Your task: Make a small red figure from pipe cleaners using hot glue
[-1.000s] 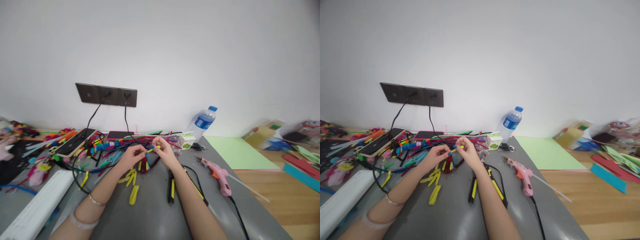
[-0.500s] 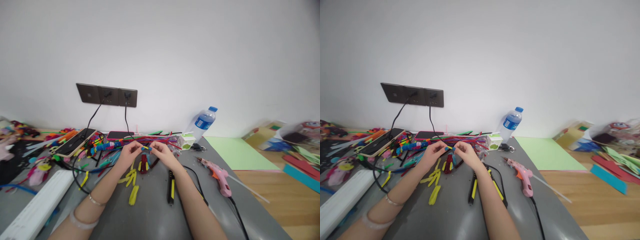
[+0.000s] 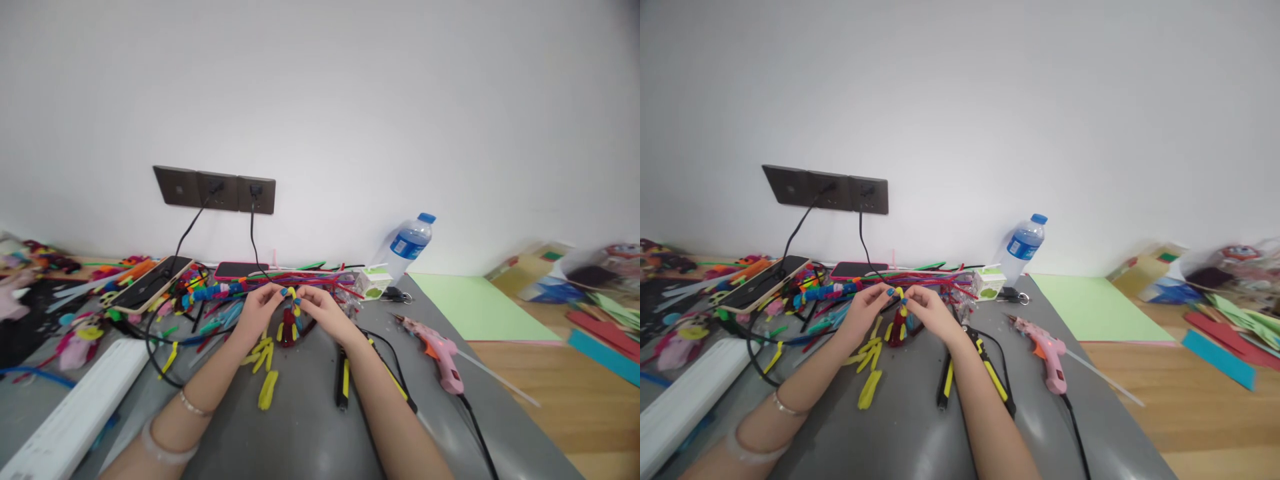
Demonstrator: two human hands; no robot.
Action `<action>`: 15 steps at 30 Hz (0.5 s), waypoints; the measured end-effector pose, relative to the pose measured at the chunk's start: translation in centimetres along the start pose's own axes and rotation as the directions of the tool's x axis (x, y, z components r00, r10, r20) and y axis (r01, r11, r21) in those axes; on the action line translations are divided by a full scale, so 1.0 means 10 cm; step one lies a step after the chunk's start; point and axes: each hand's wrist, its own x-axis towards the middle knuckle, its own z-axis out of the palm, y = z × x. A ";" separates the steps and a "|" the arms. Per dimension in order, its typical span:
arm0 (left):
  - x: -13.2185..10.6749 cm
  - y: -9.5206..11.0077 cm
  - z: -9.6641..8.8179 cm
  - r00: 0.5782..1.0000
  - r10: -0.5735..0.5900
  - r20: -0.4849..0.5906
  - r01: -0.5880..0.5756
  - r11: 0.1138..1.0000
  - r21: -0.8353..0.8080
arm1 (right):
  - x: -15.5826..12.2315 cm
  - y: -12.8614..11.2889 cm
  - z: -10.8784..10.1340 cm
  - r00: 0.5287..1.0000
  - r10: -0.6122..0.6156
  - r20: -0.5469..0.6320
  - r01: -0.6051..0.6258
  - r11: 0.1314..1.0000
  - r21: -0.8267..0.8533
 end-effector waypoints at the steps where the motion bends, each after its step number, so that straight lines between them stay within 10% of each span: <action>1: 0.01 0.01 -0.02 1.000 -0.008 -0.001 0.008 1.000 0.004 | 0.00 0.00 -0.01 1.000 0.009 -0.012 -0.009 1.000 0.001; 15: 0.06 -0.07 -0.08 0.990 0.058 0.129 -0.077 0.987 0.142 | 0.02 0.01 -0.06 0.991 -0.073 -0.111 0.064 0.994 -0.083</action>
